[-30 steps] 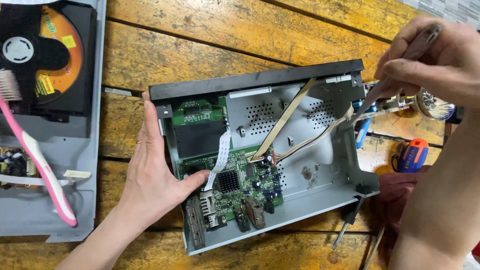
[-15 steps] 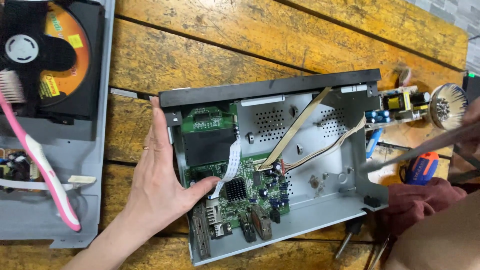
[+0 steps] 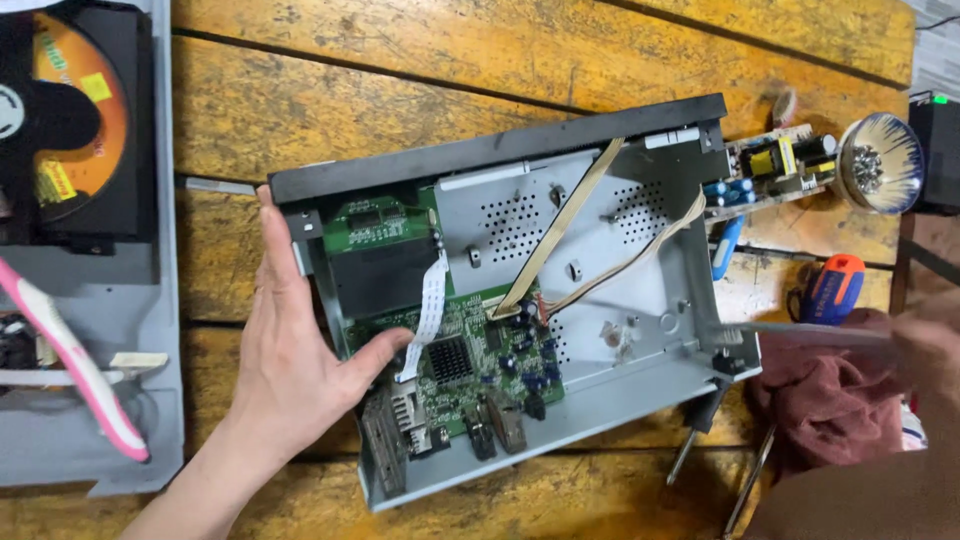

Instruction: Cleaning and inspecting the internal components of an electronic device using a cloth, toothbrush, and screwdriver

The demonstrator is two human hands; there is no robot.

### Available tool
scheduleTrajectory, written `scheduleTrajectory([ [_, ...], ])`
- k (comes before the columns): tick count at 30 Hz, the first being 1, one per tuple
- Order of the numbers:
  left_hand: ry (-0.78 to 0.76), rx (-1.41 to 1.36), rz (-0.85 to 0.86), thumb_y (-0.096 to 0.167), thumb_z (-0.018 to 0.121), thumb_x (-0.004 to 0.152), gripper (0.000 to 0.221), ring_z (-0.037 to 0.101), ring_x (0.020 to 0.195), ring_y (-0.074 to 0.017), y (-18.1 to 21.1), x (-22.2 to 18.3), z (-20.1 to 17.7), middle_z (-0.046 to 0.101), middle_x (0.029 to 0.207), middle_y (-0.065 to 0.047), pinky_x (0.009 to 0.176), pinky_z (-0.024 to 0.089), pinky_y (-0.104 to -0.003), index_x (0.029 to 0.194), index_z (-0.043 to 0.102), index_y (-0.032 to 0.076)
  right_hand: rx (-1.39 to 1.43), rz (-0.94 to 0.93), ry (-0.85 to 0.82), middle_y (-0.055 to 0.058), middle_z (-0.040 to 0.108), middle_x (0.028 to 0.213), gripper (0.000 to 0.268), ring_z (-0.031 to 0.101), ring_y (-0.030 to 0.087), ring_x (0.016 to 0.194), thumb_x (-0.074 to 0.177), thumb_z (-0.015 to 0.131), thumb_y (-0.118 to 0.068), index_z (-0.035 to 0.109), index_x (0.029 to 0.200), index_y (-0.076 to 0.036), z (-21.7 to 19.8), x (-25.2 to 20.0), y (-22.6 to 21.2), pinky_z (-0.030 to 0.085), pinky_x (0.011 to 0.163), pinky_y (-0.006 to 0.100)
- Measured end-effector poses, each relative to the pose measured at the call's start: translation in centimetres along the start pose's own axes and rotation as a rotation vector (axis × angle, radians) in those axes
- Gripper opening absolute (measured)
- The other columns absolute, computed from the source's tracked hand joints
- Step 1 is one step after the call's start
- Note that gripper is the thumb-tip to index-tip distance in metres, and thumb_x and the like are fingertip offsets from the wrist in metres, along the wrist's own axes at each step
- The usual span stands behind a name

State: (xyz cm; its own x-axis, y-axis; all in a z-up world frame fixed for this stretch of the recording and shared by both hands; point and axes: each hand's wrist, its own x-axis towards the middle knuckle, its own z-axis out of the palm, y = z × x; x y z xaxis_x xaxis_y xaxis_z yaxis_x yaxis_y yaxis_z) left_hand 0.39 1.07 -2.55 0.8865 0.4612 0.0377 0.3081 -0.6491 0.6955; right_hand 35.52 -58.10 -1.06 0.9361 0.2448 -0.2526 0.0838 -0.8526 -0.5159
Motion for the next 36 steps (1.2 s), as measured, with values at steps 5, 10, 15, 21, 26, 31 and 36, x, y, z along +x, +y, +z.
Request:
scheduleTrajectory([
  [5, -0.045, 0.006, -0.065, 0.048, 0.077, 0.083, 0.125, 0.016, 0.155, -0.0477, 0.7, -0.1, -0.4, -0.002, 0.168, -0.025, 0.122, 0.023, -0.053, 0.155, -0.016, 0.007, -0.037, -0.469, 0.251, 0.021, 0.06, 0.09, 0.019, 0.067, 0.033, 0.096, 0.098, 0.074, 0.013, 0.057, 0.089, 0.011, 9.1, -15.7, -35.3, 0.051, 0.096, 0.039],
  [10, -0.039, -0.053, -0.048, 0.057, 0.065, 0.088, 0.117, 0.011, 0.159, -0.044, 2.1, -0.5, -1.5, -0.009, 0.168, -0.022, 0.127, 0.017, -0.051, 0.155, -0.019, 0.011, -0.103, -0.998, 0.112, 0.006, 0.068, 0.069, 0.026, 0.06, 0.013, 0.052, 0.082, 0.074, -0.025, 0.062, 0.075, -0.003, 10.6, -15.8, -34.8, 0.048, 0.047, 0.026],
  [15, 0.011, -0.014, -0.053, 0.062, 0.053, 0.092, 0.104, -0.006, 0.16, -0.032, 4.3, -2.5, -2.4, -0.013, 0.168, -0.015, 0.13, 0.002, -0.052, 0.158, -0.012, 0.013, 0.132, -1.042, 0.097, 0.009, 0.069, 0.068, 0.024, 0.066, 0.014, 0.051, 0.083, 0.066, -0.023, 0.056, 0.073, -0.005, 10.4, -17.1, -33.6, 0.049, 0.046, 0.022],
  [21, 0.185, 0.307, 0.463, 0.067, 0.062, 0.094, 0.072, 0.006, 0.157, -0.0362, 7.8, -7.3, -0.2, 0.012, 0.166, -0.009, 0.125, -0.006, -0.07, 0.147, 0.048, 0.021, -0.149, -0.835, 0.253, 0.007, 0.064, 0.075, 0.022, 0.054, 0.013, 0.054, 0.098, 0.076, -0.013, 0.063, 0.083, -0.003, 7.2, -15.3, -28.7, 0.046, 0.047, 0.029],
  [26, 0.234, 0.559, 0.604, 0.067, 0.087, 0.078, 0.06, 0.029, 0.151, -0.0416, 9.4, -8.9, 2.6, 0.036, 0.161, -0.017, 0.12, -0.007, -0.065, 0.11, 0.075, 0.018, -0.014, -1.004, 0.26, 0.008, 0.064, 0.074, 0.015, 0.055, 0.013, 0.052, 0.096, 0.07, -0.005, 0.062, 0.083, -0.003, 7.2, -15.9, -29.0, 0.048, 0.044, 0.027],
  [31, 0.229, 0.623, 0.684, 0.052, 0.075, 0.085, 0.05, 0.051, 0.126, -0.0332, 15.0, -7.8, 5.6, 0.061, 0.134, -0.014, 0.112, 0.025, -0.058, 0.113, 0.071, 0.012, 0.078, -0.942, 0.244, 0.003, 0.054, 0.067, 0.025, 0.045, 0.015, 0.054, 0.099, 0.065, -0.019, 0.052, 0.081, -0.008, 6.4, -15.1, -30.8, 0.035, 0.051, 0.03],
  [36, 0.349, 0.498, 0.759, 0.035, 0.082, 0.08, 0.039, 0.063, 0.089, -0.0269, 16.3, -5.5, 10.4, 0.07, 0.102, -0.01, 0.095, 0.041, -0.047, 0.109, 0.072, 0.011, 0.137, -0.807, 0.354, 0.002, 0.058, 0.073, 0.019, 0.052, 0.011, 0.058, 0.098, 0.064, -0.018, 0.057, 0.085, -0.007, 3.4, -15.1, -29.0, 0.042, 0.057, 0.026],
])
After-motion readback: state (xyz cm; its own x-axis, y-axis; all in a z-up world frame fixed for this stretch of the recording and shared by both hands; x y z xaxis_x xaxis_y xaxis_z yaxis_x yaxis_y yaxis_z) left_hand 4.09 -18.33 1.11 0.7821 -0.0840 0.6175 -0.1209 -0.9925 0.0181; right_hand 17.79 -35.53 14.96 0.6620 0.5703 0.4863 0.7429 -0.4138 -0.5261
